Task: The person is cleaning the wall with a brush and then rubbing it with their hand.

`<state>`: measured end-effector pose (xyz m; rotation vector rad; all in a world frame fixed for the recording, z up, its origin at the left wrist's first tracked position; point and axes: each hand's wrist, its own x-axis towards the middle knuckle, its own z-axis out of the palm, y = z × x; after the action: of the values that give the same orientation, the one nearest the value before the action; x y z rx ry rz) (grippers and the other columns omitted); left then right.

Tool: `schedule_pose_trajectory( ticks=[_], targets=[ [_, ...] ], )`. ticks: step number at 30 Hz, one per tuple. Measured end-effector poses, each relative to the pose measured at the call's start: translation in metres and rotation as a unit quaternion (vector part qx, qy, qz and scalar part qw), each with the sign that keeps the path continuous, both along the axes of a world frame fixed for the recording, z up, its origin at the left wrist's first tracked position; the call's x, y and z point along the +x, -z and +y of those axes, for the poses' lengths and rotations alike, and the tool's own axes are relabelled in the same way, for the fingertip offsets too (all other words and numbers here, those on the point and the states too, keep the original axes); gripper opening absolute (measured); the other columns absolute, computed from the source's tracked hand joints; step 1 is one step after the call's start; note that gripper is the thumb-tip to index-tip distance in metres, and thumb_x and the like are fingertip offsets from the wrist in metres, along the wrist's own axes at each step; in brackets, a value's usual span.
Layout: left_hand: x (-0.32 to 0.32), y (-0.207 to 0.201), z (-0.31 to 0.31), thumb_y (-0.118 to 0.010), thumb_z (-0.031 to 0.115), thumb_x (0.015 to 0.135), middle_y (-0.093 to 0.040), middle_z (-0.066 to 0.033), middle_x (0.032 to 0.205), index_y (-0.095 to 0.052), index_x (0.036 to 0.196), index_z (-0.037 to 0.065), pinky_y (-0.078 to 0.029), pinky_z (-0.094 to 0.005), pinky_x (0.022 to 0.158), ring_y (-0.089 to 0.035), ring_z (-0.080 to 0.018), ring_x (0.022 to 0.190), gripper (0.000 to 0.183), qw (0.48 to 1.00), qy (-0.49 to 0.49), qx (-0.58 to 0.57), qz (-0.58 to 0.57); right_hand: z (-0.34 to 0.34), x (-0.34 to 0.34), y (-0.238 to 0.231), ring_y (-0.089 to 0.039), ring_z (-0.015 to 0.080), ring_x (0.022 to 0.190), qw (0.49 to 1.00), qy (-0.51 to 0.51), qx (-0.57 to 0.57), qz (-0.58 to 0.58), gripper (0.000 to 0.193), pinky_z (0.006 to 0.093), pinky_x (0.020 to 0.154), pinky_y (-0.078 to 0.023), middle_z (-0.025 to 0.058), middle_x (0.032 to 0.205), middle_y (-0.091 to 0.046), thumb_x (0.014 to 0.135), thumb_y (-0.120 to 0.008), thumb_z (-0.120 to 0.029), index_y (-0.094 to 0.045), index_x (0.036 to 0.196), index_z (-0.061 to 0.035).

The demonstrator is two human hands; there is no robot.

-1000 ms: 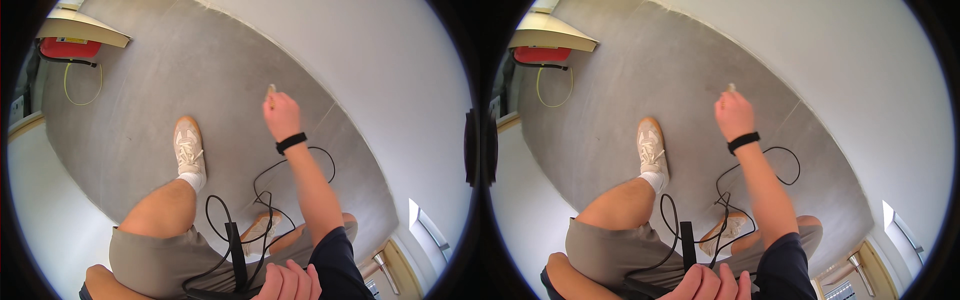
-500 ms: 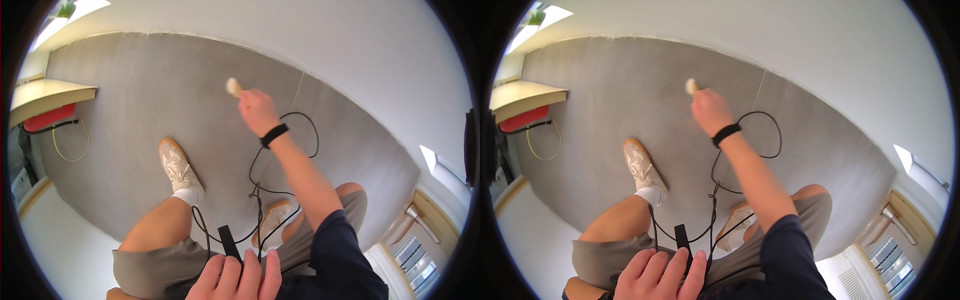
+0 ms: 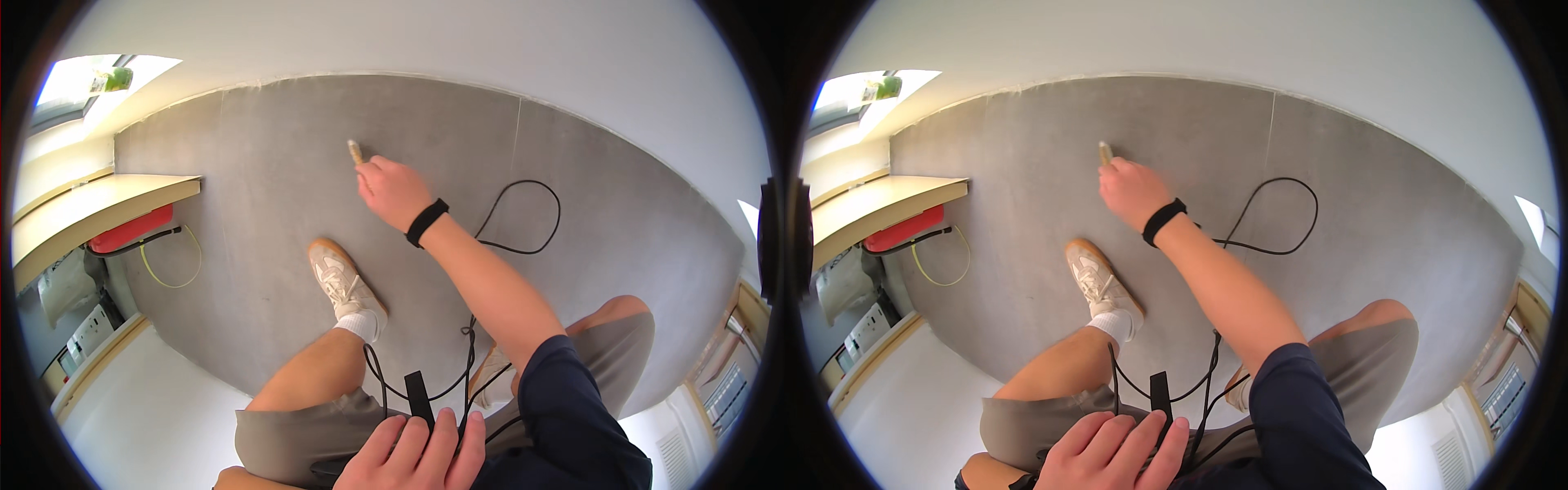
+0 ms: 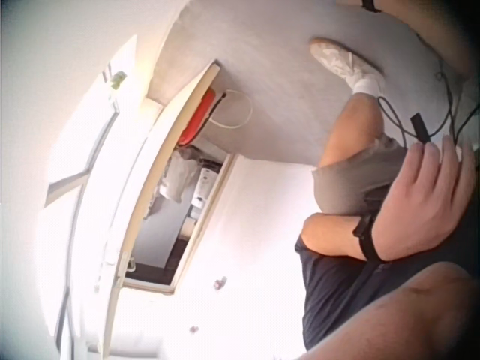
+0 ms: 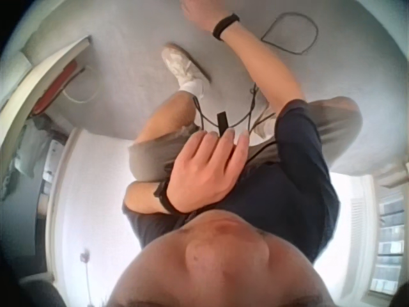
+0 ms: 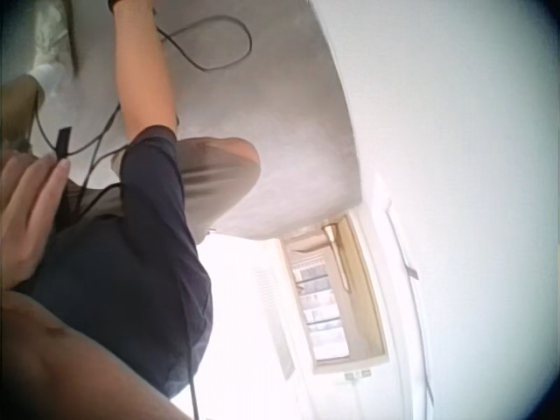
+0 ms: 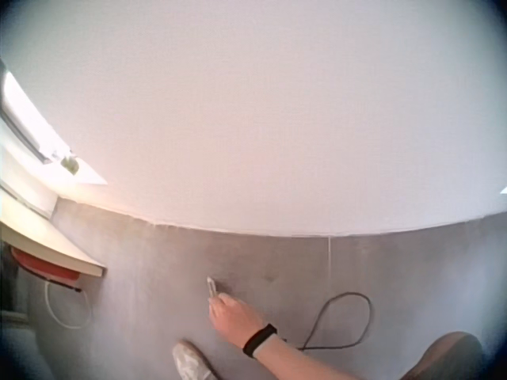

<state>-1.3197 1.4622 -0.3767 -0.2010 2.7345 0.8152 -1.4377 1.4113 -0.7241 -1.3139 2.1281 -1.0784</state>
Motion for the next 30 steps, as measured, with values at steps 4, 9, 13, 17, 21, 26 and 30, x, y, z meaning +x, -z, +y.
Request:
schedule_pose_trajectory(
  ticks=[4,9,13,17,21,26,30],
  targets=[
    [0.001,0.001,0.004,-0.059,0.015,0.089,-0.066,-0.0134,0.108,-0.064,0.119,0.000,-0.050,-0.0353,0.084,-0.061,-0.0248,0.087,0.034,1.000,0.005,-0.026,-0.002,-0.004,-0.005,0.007,-0.064,0.0397,0.082,0.990,0.009,0.005,-0.140,0.015,0.0489,0.073,-0.054,0.0175,0.090,-0.064,0.094,-0.059,-0.015,-0.064,0.089,-0.0015],
    [0.006,0.001,0.004,-0.059,0.015,0.089,-0.066,-0.0133,0.108,-0.065,0.119,0.001,-0.050,-0.0355,0.084,-0.061,-0.0247,0.088,0.033,1.000,0.000,-0.019,0.011,0.038,-0.061,0.023,-0.066,0.0408,0.086,0.986,0.150,-0.028,-0.075,0.014,0.0453,0.074,-0.054,0.0191,0.094,-0.070,0.090,-0.065,-0.012,-0.069,0.096,-0.0003],
    [0.005,0.000,0.007,-0.060,0.015,0.089,-0.066,-0.0140,0.107,-0.065,0.117,0.002,-0.050,-0.0349,0.083,-0.061,-0.0244,0.088,0.032,1.000,0.000,-0.024,0.016,0.050,-0.088,0.011,-0.066,0.0370,0.081,0.977,0.200,-0.071,0.033,0.013,0.0462,0.070,-0.054,0.0148,0.092,-0.069,0.090,-0.066,-0.014,-0.069,0.096,-0.0036],
    [-0.004,-0.004,0.007,-0.060,0.016,0.087,-0.066,-0.0145,0.106,-0.065,0.115,0.001,-0.050,-0.0344,0.081,-0.061,-0.0237,0.087,0.032,1.000,0.020,-0.015,0.010,0.044,-0.079,0.001,-0.066,0.0330,0.079,0.987,0.140,-0.048,0.065,0.013,0.0439,0.068,-0.054,0.0113,0.090,-0.067,0.091,-0.066,-0.017,-0.069,0.098,-0.0063],
    [0.006,0.007,0.017,-0.060,0.016,0.086,-0.065,-0.0131,0.102,-0.065,0.114,0.000,-0.050,-0.0343,0.080,-0.060,-0.0229,0.086,0.033,0.997,0.006,-0.050,0.055,0.028,-0.040,0.013,-0.063,0.0315,0.074,0.995,-0.013,0.011,0.096,0.018,0.0426,0.065,-0.052,0.0117,0.087,-0.059,0.094,-0.065,-0.018,-0.070,0.109,-0.0085],
    [0.007,-0.002,0.007,-0.059,0.019,0.087,-0.063,-0.0106,0.094,-0.066,0.112,-0.001,-0.050,-0.0366,0.081,-0.059,-0.0235,0.085,0.033,0.999,-0.014,-0.045,0.027,0.008,0.009,0.009,-0.063,0.0363,0.078,0.993,-0.104,-0.051,-0.022,0.018,0.0448,0.067,-0.051,0.0152,0.088,-0.061,0.095,-0.062,-0.012,-0.067,0.110,-0.0030],
    [-0.005,0.008,0.014,-0.057,0.023,0.089,-0.066,-0.0085,0.087,-0.068,0.102,0.000,-0.046,-0.0363,0.074,-0.060,-0.0237,0.079,0.028,1.000,-0.018,-0.007,0.015,0.028,-0.014,0.021,-0.067,0.0317,0.090,0.983,0.017,-0.048,-0.175,0.020,0.0365,0.081,-0.052,0.0173,0.099,-0.070,0.099,-0.060,-0.012,-0.068,0.112,0.0015]
  ],
)
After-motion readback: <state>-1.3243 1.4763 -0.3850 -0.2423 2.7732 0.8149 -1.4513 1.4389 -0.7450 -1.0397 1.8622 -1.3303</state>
